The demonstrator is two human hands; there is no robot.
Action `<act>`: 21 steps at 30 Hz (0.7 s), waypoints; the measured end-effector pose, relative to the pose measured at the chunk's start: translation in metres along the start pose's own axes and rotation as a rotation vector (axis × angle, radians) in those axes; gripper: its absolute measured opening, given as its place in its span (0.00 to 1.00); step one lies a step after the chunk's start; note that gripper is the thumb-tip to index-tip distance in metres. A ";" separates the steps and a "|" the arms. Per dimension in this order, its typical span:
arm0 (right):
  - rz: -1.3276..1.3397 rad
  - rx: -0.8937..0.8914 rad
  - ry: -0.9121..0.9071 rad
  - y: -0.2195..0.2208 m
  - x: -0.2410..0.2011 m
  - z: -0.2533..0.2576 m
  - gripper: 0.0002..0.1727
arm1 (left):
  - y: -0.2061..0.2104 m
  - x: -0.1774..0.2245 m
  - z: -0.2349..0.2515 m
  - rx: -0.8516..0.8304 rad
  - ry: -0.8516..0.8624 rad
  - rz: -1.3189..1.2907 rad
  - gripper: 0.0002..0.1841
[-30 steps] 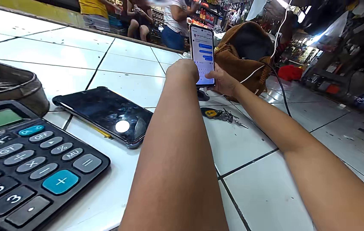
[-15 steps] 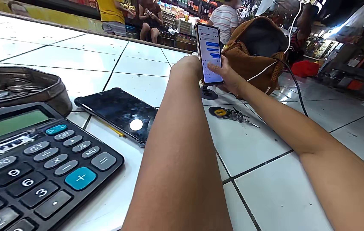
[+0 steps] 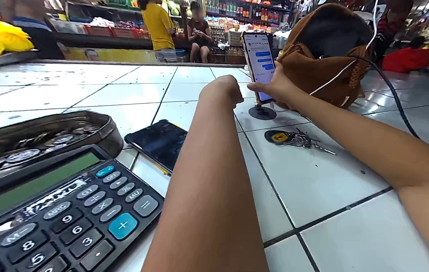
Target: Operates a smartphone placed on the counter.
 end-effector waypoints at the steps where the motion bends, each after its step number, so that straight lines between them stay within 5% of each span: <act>1: 0.009 0.004 -0.001 -0.001 0.003 0.003 0.65 | 0.002 -0.002 0.000 -0.006 -0.009 -0.002 0.14; 10: 0.010 -0.025 -0.001 -0.001 0.016 0.017 0.68 | 0.004 -0.001 -0.001 0.021 -0.046 -0.023 0.16; 21: -0.048 -0.036 0.018 0.002 0.010 0.015 0.67 | 0.001 0.013 -0.002 0.099 -0.004 -0.476 0.14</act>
Point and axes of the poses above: each hand's wrist, its own z-axis towards the middle knuckle, its own y-axis out of the palm, x = y × z, the point moved 3 cm from there along z, towards the middle knuckle, and after that the axes turned 4 degrees about x, right-handed, at the moved point
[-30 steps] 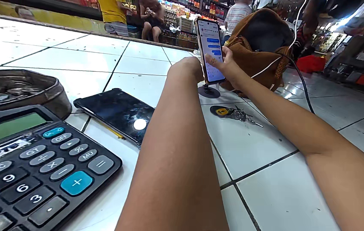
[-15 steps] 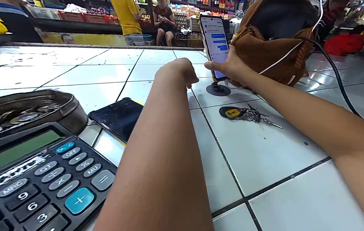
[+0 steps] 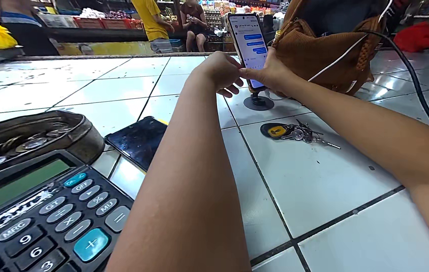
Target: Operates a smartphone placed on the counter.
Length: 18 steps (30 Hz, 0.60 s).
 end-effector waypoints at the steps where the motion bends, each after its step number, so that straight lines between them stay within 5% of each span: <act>1: 0.003 0.003 -0.007 0.000 0.000 0.000 0.67 | -0.001 0.000 -0.001 -0.003 -0.003 -0.025 0.15; 11: 0.076 -0.007 0.012 -0.004 -0.002 -0.005 0.64 | -0.002 0.003 -0.004 -0.055 0.007 -0.106 0.20; 18: 0.030 0.001 -0.004 -0.006 0.003 -0.001 0.68 | -0.001 -0.014 0.007 -0.054 -0.005 0.415 0.18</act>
Point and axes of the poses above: each hand's wrist, its own z-axis towards the middle knuckle, its own y-axis out of the palm, x = y × z, the point moved 3 cm from there along z, towards the middle knuckle, and after that the axes turned 4 degrees about x, right-handed, at the moved point
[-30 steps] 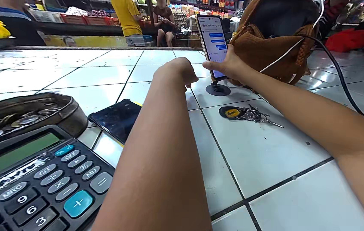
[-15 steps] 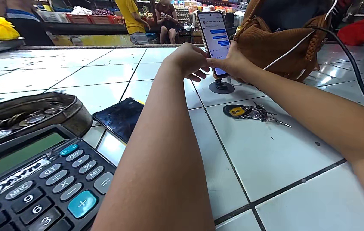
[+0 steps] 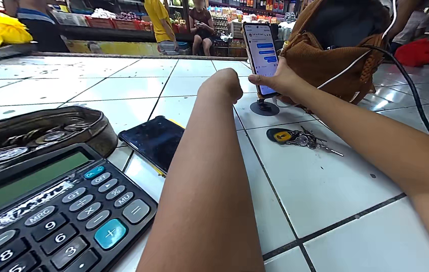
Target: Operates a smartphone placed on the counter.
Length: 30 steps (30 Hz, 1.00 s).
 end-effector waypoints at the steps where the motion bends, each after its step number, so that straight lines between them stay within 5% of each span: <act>1: -0.003 -0.003 0.001 -0.001 0.001 0.000 0.68 | 0.000 -0.002 0.001 -0.012 -0.010 0.039 0.18; 4: 0.095 -0.060 0.078 -0.006 -0.007 -0.007 0.58 | -0.001 -0.003 -0.001 -0.013 -0.034 0.001 0.16; 7: 0.252 -0.165 0.140 -0.020 -0.007 -0.003 0.34 | -0.001 0.004 -0.005 0.001 -0.002 -0.110 0.16; 12: 0.438 -0.456 0.149 -0.036 0.004 0.000 0.18 | 0.003 0.015 -0.012 -0.087 0.002 -0.358 0.22; 22: 0.541 -0.674 0.045 -0.032 0.012 -0.010 0.38 | 0.000 0.018 -0.012 -0.089 0.028 -0.389 0.15; 30: 0.542 -0.761 0.000 -0.035 0.015 -0.009 0.38 | -0.003 0.017 -0.013 -0.066 0.033 -0.300 0.18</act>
Point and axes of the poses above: each hand's wrist, its own z-axis towards the middle knuckle, its own y-axis out of the palm, x = y × z, the point moved 3 cm from there along z, towards the middle knuckle, and after that the axes turned 4 degrees about x, right-handed, at the moved point
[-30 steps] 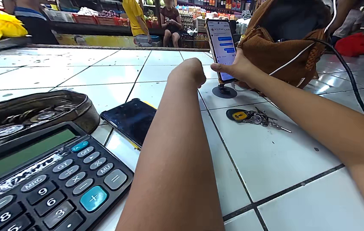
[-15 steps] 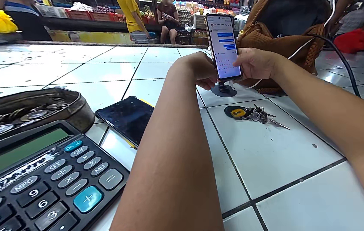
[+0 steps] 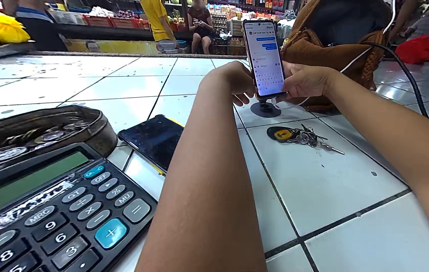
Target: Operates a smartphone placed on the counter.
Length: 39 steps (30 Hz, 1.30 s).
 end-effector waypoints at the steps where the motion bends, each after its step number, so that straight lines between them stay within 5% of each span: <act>1: 0.001 -0.004 0.001 0.000 0.000 0.000 0.39 | 0.000 0.000 0.000 0.001 -0.004 -0.003 0.18; 39: -0.001 0.064 0.023 0.001 0.001 0.004 0.37 | 0.000 -0.004 0.002 0.001 -0.045 0.021 0.18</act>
Point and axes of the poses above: each hand's wrist, its own z-axis towards the middle knuckle, its own y-axis out of the palm, x = y × z, the point moved 3 cm from there along z, towards the middle knuckle, and after that the axes turned 4 degrees about x, right-handed, at the moved point
